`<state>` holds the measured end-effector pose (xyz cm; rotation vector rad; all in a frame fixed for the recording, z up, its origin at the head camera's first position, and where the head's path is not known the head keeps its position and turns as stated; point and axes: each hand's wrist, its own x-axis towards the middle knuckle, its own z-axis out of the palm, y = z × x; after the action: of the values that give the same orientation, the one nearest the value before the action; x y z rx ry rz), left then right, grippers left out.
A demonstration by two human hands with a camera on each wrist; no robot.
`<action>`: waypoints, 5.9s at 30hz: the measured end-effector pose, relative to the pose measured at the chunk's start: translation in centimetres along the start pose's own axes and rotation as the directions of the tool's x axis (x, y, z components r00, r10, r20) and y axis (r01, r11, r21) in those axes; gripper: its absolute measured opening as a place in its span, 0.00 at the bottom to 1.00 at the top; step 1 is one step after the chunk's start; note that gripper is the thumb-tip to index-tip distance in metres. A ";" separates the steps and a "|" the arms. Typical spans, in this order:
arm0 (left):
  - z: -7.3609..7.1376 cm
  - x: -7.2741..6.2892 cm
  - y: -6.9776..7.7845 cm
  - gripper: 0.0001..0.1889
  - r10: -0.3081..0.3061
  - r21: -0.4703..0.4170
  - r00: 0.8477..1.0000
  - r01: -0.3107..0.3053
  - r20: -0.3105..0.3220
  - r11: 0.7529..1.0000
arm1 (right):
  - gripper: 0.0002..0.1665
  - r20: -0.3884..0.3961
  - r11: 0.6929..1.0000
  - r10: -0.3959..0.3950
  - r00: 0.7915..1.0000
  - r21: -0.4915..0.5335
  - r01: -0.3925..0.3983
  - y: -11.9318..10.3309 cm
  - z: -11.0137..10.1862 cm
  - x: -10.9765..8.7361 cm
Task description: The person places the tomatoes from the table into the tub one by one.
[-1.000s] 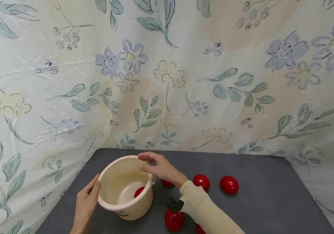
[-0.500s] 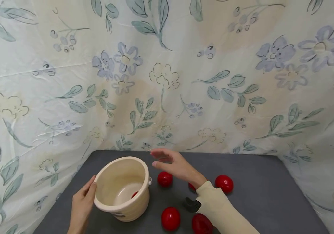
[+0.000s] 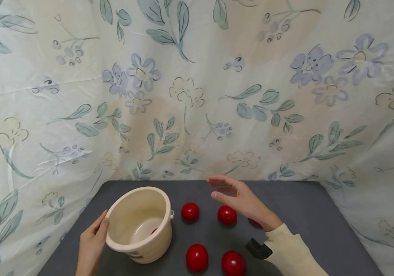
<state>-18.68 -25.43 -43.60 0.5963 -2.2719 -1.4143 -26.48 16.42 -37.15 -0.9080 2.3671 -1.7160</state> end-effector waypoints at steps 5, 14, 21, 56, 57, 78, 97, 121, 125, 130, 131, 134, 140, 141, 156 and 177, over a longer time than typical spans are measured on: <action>-0.1 0.0 0.0 0.26 0.003 -0.001 1.000 -0.003 0.001 1.000 | 0.27 -0.026 0.999 -0.029 0.999 -0.019 0.028 0.3 -1.1 -1.9; -0.3 -0.1 0.0 0.26 -0.006 0.025 1.000 0.006 0.012 1.000 | 0.26 0.006 0.997 -0.077 0.997 0.005 0.077 1.7 0.5 -5.1; -0.1 -0.1 0.0 0.26 -0.004 0.028 1.000 0.004 0.017 1.000 | 0.26 0.029 0.999 0.009 1.000 0.040 -0.011 3.5 1.9 -7.2; -0.1 0.0 0.0 0.27 -0.030 0.000 0.999 0.030 0.032 1.000 | 0.38 0.140 0.978 0.027 0.990 -0.208 0.002 13.1 6.9 -12.4; -0.1 0.1 0.0 0.27 -0.027 0.000 0.999 0.027 0.031 1.000 | 0.40 0.143 0.976 0.003 0.990 -0.217 0.028 13.3 6.9 -12.4; 0.0 0.0 -0.1 0.27 -0.022 0.003 1.000 0.022 0.020 1.000 | 0.43 0.203 0.995 0.104 0.974 -0.017 -0.103 12.3 6.5 -11.9; -0.1 0.1 -0.1 0.26 -0.005 -0.013 1.000 0.006 0.017 1.000 | 0.39 0.096 0.965 0.166 0.982 -0.223 -0.141 5.0 3.7 -7.2; -0.2 0.3 0.1 0.27 -0.023 0.015 0.999 0.022 0.038 1.000 | 0.39 -0.039 0.990 0.141 0.989 0.001 -0.141 0.3 1.8 -0.5; -0.1 0.3 0.2 0.27 -0.031 0.022 0.999 0.031 0.035 0.999 | 0.39 -0.058 0.994 0.105 0.993 0.027 -0.103 -0.1 2.1 -0.2; -0.1 0.3 0.2 0.27 -0.045 0.016 0.998 0.045 0.037 0.999 | 0.40 -0.057 0.995 0.094 0.994 0.033 -0.092 -0.5 2.7 0.4; -0.1 0.3 0.2 0.27 -0.046 0.015 0.998 0.045 0.037 0.999 | 0.40 -0.053 0.996 0.088 0.995 0.035 -0.086 -0.5 2.9 0.5; -0.1 0.2 0.2 0.27 -0.041 0.011 0.999 0.041 0.034 0.999 | 0.40 -0.041 0.997 0.063 0.997 0.040 -0.061 -0.6 3.6 1.1; -0.1 0.4 0.3 0.27 -0.037 0.008 0.999 0.037 0.035 0.999 | 0.39 -0.004 0.996 0.055 0.998 0.074 -0.054 -0.9 5.3 2.8; -0.1 0.4 0.3 0.26 -0.036 0.008 0.999 0.035 0.034 0.999 | 0.39 0.005 0.995 0.058 0.998 0.079 -0.058 -0.9 5.6 3.1; -0.1 0.7 0.5 0.26 -0.032 0.008 0.999 0.032 0.031 0.999 | 0.40 0.122 0.985 0.041 0.992 0.160 -0.060 -1.8 10.4 7.3; -0.2 0.8 0.4 0.26 -0.028 0.016 0.999 0.028 0.027 0.999 | 0.42 0.185 0.991 0.083 0.979 0.092 -0.102 -3.0 13.0 10.8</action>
<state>-19.29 -25.85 -43.04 0.6195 -2.3066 -1.4276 -28.99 -0.56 -36.35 -0.8824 2.1518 -1.6268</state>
